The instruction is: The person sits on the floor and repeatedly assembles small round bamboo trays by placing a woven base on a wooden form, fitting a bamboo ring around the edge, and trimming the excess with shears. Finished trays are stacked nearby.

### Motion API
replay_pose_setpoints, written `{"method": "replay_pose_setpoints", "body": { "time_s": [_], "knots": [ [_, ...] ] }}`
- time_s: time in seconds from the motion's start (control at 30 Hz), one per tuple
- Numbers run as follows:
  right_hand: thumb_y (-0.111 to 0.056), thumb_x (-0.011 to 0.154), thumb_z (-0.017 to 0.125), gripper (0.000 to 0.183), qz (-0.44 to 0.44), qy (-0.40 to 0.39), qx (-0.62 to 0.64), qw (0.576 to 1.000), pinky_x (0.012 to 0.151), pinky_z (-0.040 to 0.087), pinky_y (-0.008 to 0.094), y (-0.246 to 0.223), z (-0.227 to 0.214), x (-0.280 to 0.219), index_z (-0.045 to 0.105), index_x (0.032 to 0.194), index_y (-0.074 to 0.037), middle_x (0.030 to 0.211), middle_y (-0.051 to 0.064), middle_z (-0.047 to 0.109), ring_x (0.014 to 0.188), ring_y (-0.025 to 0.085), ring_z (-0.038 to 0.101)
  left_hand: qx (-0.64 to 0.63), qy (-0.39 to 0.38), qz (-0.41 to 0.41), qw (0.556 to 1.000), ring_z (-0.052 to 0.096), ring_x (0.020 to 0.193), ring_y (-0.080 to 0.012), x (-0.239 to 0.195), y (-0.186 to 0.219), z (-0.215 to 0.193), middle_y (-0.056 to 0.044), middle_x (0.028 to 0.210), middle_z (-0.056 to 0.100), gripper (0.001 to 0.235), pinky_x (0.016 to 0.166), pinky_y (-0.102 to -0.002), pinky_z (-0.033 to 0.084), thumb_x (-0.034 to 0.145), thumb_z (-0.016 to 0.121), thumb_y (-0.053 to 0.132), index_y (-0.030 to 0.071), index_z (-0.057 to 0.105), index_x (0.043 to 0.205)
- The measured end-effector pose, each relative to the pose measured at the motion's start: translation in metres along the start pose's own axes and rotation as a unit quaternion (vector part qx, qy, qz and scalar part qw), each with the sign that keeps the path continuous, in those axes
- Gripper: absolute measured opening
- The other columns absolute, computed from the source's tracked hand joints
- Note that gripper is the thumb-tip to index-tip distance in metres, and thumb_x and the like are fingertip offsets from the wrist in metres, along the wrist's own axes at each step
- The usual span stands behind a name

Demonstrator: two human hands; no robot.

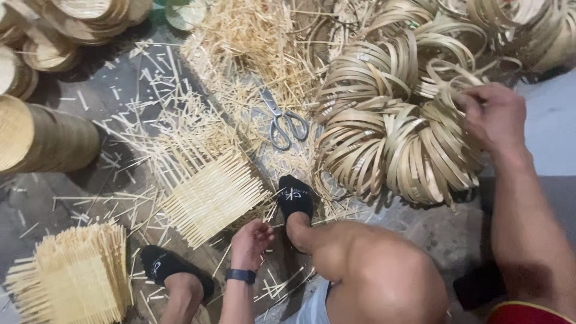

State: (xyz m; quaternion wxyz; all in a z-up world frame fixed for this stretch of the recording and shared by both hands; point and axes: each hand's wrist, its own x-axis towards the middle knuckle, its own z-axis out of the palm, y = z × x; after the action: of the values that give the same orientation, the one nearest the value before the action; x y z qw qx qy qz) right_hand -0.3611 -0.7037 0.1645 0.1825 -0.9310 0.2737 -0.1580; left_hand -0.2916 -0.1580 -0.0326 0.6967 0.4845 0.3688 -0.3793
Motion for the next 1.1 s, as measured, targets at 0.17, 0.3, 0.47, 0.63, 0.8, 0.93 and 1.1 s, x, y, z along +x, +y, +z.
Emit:
{"method": "replay_pose_setpoints", "body": {
  "time_s": [0.17, 0.3, 0.47, 0.63, 0.8, 0.93, 1.1],
  "knots": [
    [-0.021, 0.116, 0.061, 0.021, 0.034, -0.168, 0.568, 0.805, 0.085, 0.060, 0.044, -0.088, 0.009, 0.008, 0.059, 0.105, -0.003, 0.089, 0.008, 0.061, 0.086, 0.020, 0.066, 0.309, -0.026, 0.298, 0.903, 0.069, 0.086, -0.0134, -0.052, 0.063, 0.070, -0.014, 0.102, 0.079, 0.038, 0.078, -0.027, 0.056, 0.093, 0.074, 0.031, 0.001, 0.077, 0.117],
    [-0.021, 0.116, 0.058, 0.024, 0.046, -0.329, 0.683, 0.650, 0.080, 0.057, 0.045, -0.168, 0.042, 0.017, 0.057, 0.102, -0.002, 0.090, 0.008, 0.056, 0.081, 0.019, 0.059, 0.051, -0.151, 0.315, 0.936, 0.071, 0.109, -0.0061, -0.078, 0.132, 0.126, 0.003, 0.117, 0.075, 0.048, 0.091, -0.025, 0.059, 0.101, 0.056, 0.039, 0.003, 0.066, 0.131],
    [-0.026, 0.109, 0.054, 0.029, 0.021, -0.383, 0.519, 0.764, 0.090, 0.059, 0.045, -0.268, 0.060, 0.013, 0.060, 0.124, -0.002, 0.108, 0.010, 0.059, 0.097, 0.023, 0.061, -0.195, -0.254, 0.264, 0.910, 0.051, 0.070, -0.0103, -0.104, 0.166, 0.114, 0.000, 0.077, 0.056, 0.035, 0.061, -0.026, 0.043, 0.105, 0.065, 0.024, -0.005, 0.066, 0.123],
    [-0.032, 0.088, 0.074, 0.053, -0.513, -0.113, 0.131, 0.841, 0.091, 0.057, 0.042, -0.334, 0.057, 0.014, 0.062, 0.132, -0.004, 0.123, 0.021, 0.063, 0.111, 0.033, 0.062, -0.203, -0.271, 0.235, 0.911, 0.051, 0.066, -0.0114, -0.113, 0.166, 0.085, -0.002, 0.074, 0.057, 0.030, 0.059, -0.026, 0.042, 0.105, 0.060, 0.019, -0.007, 0.067, 0.119],
    [-0.024, 0.094, 0.081, 0.021, -0.480, -0.192, 0.141, 0.844, 0.073, 0.057, 0.035, -0.371, 0.080, -0.001, 0.075, 0.105, -0.007, 0.098, 0.009, 0.068, 0.092, 0.020, 0.064, -0.144, -0.250, 0.175, 0.941, 0.062, 0.077, -0.0181, -0.132, 0.173, 0.072, -0.009, 0.086, 0.066, 0.032, 0.070, -0.031, 0.053, 0.100, 0.054, 0.022, -0.005, 0.062, 0.114],
    [-0.014, 0.089, 0.077, 0.014, -0.544, -0.234, 0.190, 0.783, 0.071, 0.056, 0.033, -0.382, 0.096, -0.018, 0.075, 0.101, -0.006, 0.094, 0.008, 0.067, 0.089, 0.020, 0.063, -0.016, -0.273, 0.131, 0.953, 0.063, 0.075, -0.0154, -0.134, 0.210, 0.068, -0.007, 0.084, 0.069, 0.069, 0.063, -0.030, 0.051, 0.093, 0.043, 0.061, -0.002, 0.069, 0.105],
    [-0.017, 0.092, 0.082, 0.014, -0.618, -0.139, 0.142, 0.760, 0.062, 0.054, 0.028, -0.393, 0.120, -0.035, 0.075, 0.101, -0.008, 0.094, 0.006, 0.067, 0.084, 0.017, 0.062, 0.094, -0.267, 0.119, 0.952, 0.035, 0.043, -0.0052, -0.129, 0.217, 0.079, 0.008, 0.054, 0.042, 0.076, 0.037, -0.023, 0.023, 0.089, 0.029, 0.089, 0.020, 0.045, 0.063]
  ]
}}
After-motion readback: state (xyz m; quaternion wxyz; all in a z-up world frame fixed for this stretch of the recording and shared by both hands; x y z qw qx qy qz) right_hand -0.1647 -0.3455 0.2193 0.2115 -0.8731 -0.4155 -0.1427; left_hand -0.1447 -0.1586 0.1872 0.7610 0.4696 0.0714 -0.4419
